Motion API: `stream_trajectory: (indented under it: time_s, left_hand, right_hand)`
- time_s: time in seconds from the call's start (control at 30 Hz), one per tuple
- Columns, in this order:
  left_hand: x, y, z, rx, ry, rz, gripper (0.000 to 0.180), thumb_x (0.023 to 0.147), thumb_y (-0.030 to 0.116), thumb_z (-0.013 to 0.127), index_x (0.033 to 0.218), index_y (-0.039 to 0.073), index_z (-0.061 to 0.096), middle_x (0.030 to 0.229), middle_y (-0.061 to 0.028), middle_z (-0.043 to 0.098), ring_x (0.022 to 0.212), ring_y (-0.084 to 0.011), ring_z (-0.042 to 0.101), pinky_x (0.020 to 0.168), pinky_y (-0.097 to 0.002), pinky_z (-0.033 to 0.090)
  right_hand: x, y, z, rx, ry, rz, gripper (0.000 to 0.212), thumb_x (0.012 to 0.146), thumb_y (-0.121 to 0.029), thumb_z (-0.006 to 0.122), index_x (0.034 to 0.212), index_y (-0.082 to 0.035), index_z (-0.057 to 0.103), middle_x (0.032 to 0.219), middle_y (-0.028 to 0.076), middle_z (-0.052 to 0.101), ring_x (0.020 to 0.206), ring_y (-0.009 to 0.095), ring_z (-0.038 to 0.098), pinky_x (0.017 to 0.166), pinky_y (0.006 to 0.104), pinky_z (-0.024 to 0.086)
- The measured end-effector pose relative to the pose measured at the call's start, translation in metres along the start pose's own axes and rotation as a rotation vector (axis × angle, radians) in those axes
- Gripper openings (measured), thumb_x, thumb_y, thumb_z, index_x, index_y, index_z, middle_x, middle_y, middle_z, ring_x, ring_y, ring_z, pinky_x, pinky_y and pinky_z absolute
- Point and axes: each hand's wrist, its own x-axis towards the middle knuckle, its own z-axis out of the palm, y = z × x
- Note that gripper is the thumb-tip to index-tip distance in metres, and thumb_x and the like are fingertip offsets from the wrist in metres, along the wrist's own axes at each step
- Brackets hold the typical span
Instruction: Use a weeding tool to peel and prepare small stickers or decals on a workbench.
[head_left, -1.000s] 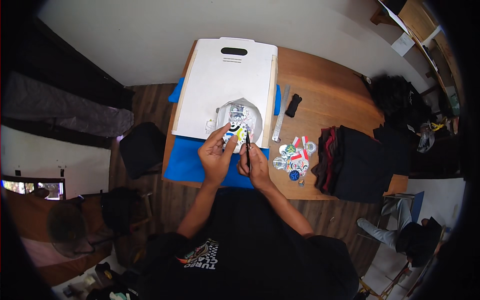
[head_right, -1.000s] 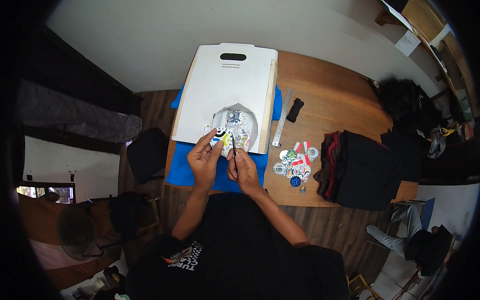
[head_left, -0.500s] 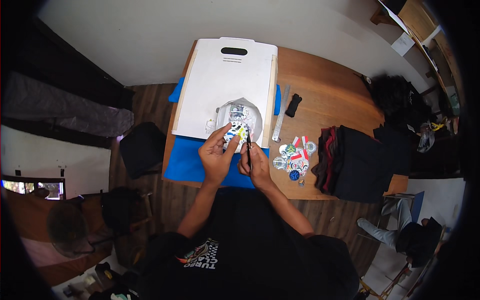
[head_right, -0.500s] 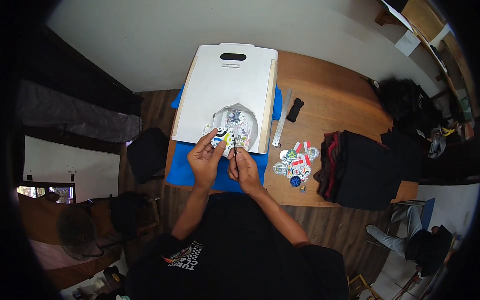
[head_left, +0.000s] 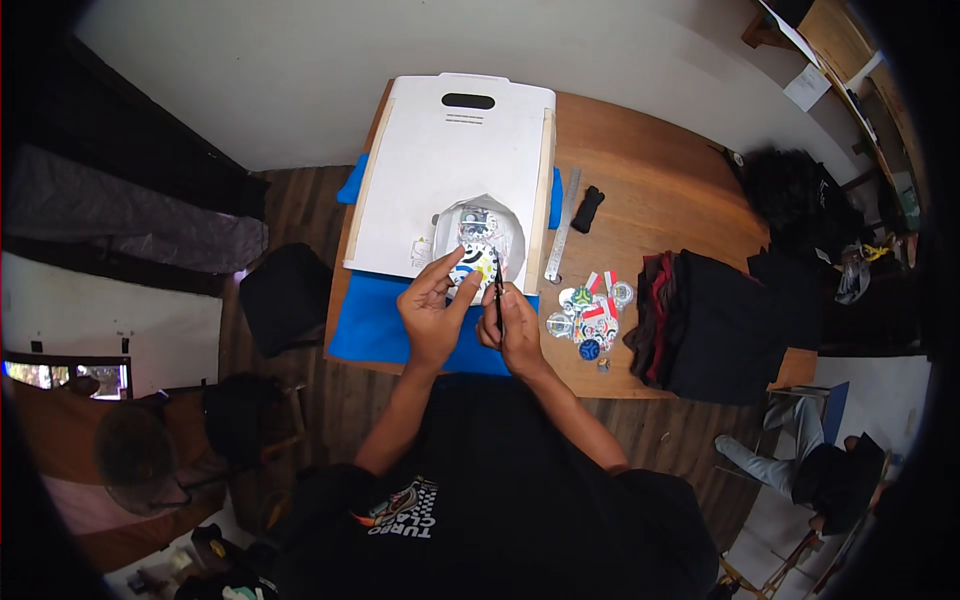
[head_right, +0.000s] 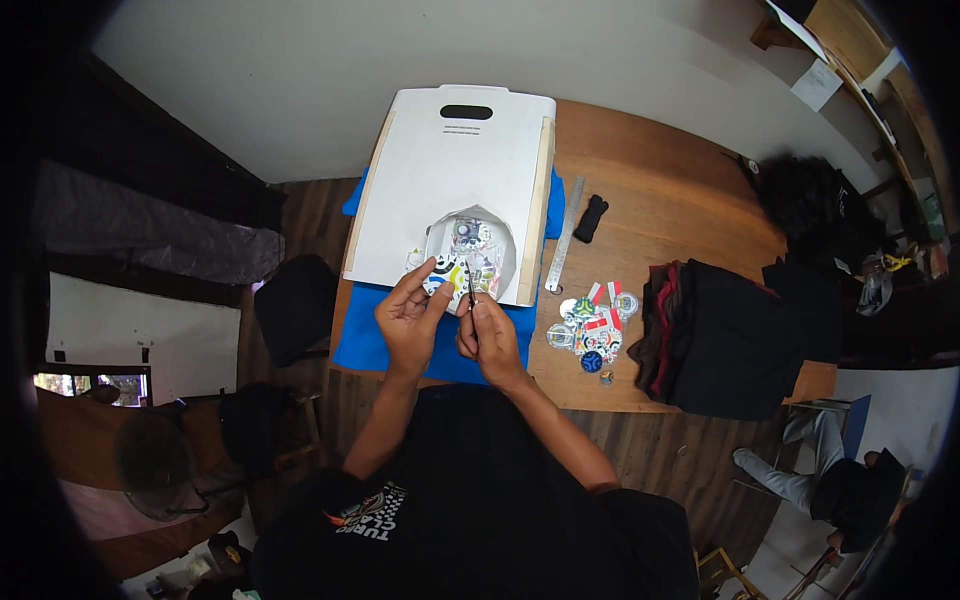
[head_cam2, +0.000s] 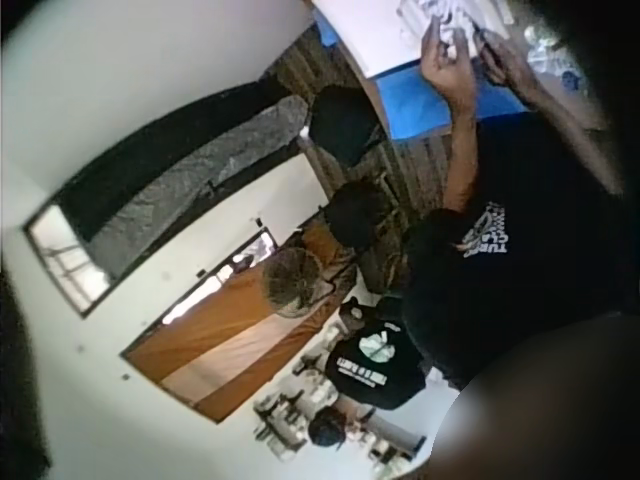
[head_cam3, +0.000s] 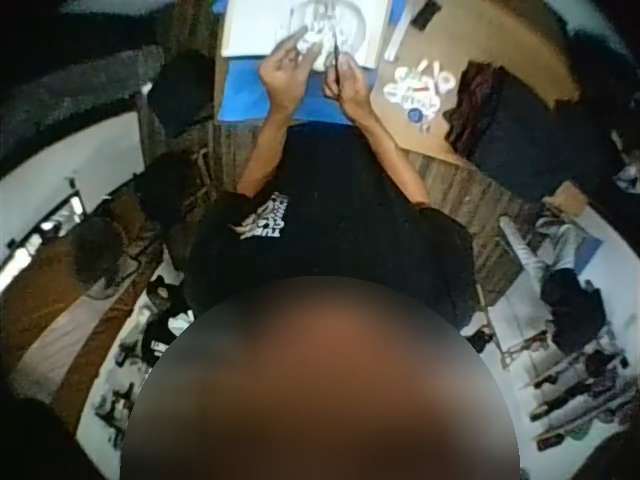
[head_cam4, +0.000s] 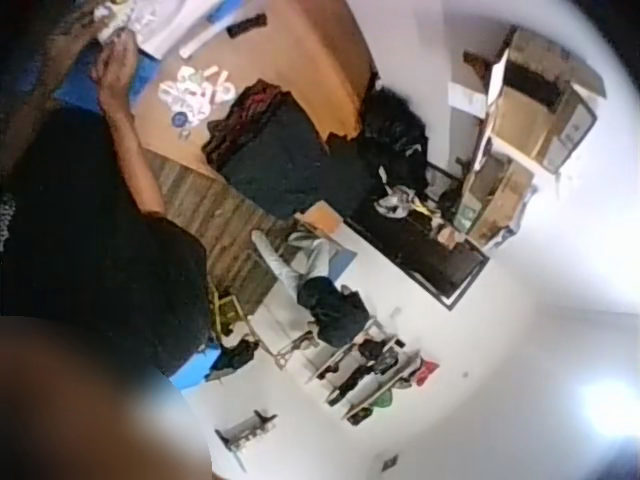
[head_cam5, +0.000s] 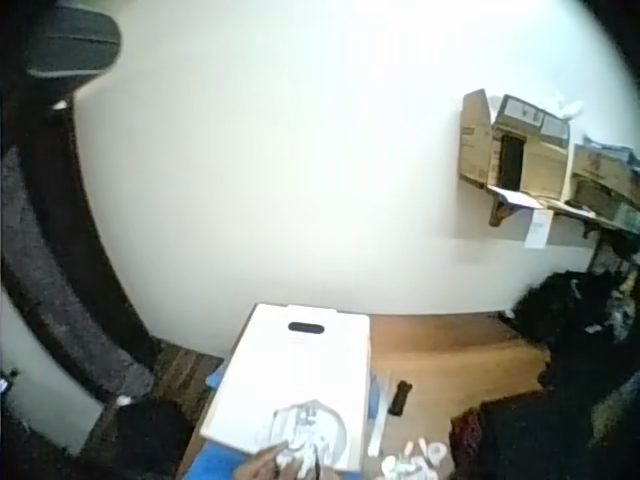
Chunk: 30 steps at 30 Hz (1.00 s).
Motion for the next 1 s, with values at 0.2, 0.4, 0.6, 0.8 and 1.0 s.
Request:
stream_trajectory:
  time_s: [0.2,0.4,0.6,0.8,1.0]
  left_hand:
    - [0.0002,0.0000,0.0001,0.007,0.005,-0.003,0.040,0.085,-0.013,0.070,0.124,-0.010,0.062,0.117,-0.0161,0.066,0.103,-0.0158,0.065,0.088,-0.0257,0.054]
    - [-0.0004,-0.0005,-0.0003,0.009,0.013,-0.009,0.040,0.085,-0.012,0.070,0.124,-0.009,0.062,0.117,-0.0162,0.066,0.102,-0.0155,0.065,0.087,-0.0255,0.055]
    - [0.0003,-0.0003,-0.0008,0.012,0.003,-0.014,0.040,0.086,-0.012,0.069,0.125,-0.010,0.061,0.117,-0.0165,0.065,0.103,-0.0156,0.065,0.088,-0.0259,0.054]
    - [-0.0001,0.0020,0.0009,0.015,-0.013,-0.010,0.039,0.087,-0.012,0.067,0.125,-0.011,0.060,0.118,-0.0165,0.065,0.104,-0.0159,0.064,0.090,-0.0269,0.053]
    - [0.0021,0.0038,-0.0006,0.037,-0.043,0.033,0.037,0.090,-0.010,0.063,0.127,-0.011,0.059,0.118,-0.0157,0.063,0.105,-0.0136,0.061,0.088,-0.0250,0.052]
  right_hand:
    - [0.0007,0.0012,0.0007,0.002,0.011,-0.001,0.031,0.110,-0.030,0.034,0.105,-0.002,0.047,0.059,-0.002,0.032,0.046,0.007,0.027,0.045,0.0232,0.026]
    - [0.0003,0.0024,-0.0011,-0.007,0.017,-0.004,0.031,0.110,-0.030,0.034,0.104,-0.002,0.047,0.059,-0.002,0.032,0.046,0.006,0.027,0.045,0.0231,0.026]
    - [-0.0014,0.0001,-0.0006,0.000,0.022,0.014,0.031,0.110,-0.029,0.034,0.105,-0.002,0.048,0.059,-0.002,0.032,0.046,0.006,0.027,0.045,0.0230,0.026]
    - [-0.0014,0.0000,-0.0023,-0.001,0.014,0.003,0.031,0.109,-0.029,0.035,0.105,-0.002,0.048,0.059,-0.002,0.032,0.046,0.006,0.027,0.045,0.0230,0.027]
    - [-0.0038,0.0004,-0.0051,-0.010,0.005,0.022,0.032,0.109,-0.030,0.036,0.105,-0.002,0.049,0.059,-0.002,0.033,0.046,0.006,0.027,0.045,0.0231,0.026]
